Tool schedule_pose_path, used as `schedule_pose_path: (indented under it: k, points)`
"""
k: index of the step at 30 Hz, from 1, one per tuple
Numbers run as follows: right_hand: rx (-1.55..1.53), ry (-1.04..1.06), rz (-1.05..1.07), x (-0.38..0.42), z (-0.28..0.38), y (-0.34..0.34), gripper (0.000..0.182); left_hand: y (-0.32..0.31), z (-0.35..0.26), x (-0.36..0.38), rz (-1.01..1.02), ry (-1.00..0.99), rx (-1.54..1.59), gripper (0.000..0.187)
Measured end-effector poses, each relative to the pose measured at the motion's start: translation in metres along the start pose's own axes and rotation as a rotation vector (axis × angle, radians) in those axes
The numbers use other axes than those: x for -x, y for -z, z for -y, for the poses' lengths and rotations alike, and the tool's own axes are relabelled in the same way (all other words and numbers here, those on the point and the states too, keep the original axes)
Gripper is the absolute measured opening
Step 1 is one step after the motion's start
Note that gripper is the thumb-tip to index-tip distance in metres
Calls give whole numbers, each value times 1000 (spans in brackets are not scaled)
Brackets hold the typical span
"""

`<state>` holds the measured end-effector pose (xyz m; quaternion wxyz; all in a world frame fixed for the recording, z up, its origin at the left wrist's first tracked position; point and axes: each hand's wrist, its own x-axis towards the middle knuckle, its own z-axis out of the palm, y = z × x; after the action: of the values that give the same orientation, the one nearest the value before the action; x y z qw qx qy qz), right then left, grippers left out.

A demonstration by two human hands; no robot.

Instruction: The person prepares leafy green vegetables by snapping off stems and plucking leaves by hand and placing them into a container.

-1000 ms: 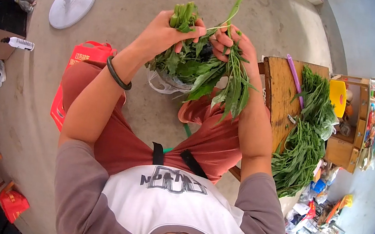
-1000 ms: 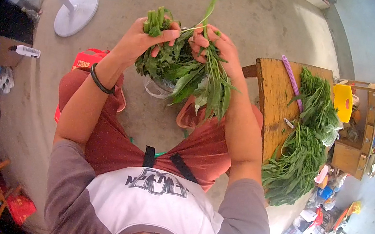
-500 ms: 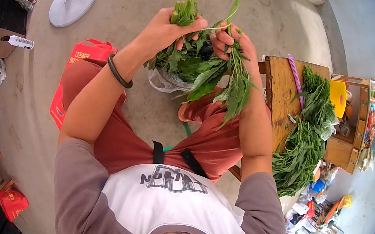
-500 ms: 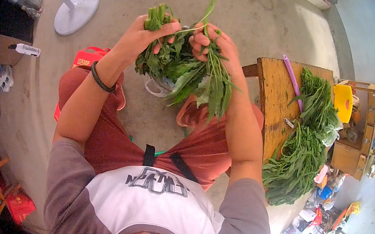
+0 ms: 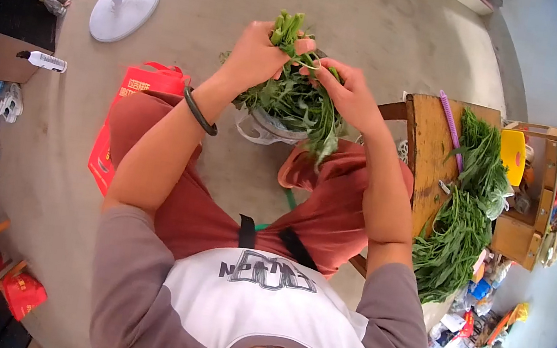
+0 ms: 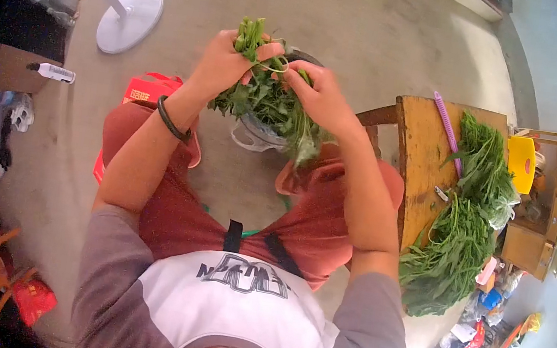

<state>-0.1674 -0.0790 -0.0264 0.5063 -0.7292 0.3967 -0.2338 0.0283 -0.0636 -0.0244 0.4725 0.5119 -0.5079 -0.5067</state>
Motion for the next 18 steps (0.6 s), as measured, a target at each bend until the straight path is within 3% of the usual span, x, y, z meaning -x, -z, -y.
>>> schedule_pose_path:
  k: [2, 5, 6, 11, 14, 17, 18]
  points:
    - [-25, 27, -5, 0, -4, 3, 24, -1, 1, -1, 7, -4, 16, 30]
    - [290, 17, -35, 4, 6, 8, 26, -4, -1, 1, 30, -30, 53, 27]
    - [250, 0, -84, 4, 4, 9, 26, -6, -2, 2, 41, -40, 66, 26]
    - [-175, -93, -264, -6, -15, 9, 24, -15, 2, 0, 20, -16, 133, 26]
    - [-444, -279, -555, -3, -7, 41, 21, -10, -2, -2, -7, 26, 202, 26]
    - [-834, -143, -330, 10, -24, 93, 22, -4, -1, -4, -22, 119, 192, 29]
    - [-717, -167, -392, 11, -16, 91, 22, -3, 0, -6, -27, 154, 170, 31]
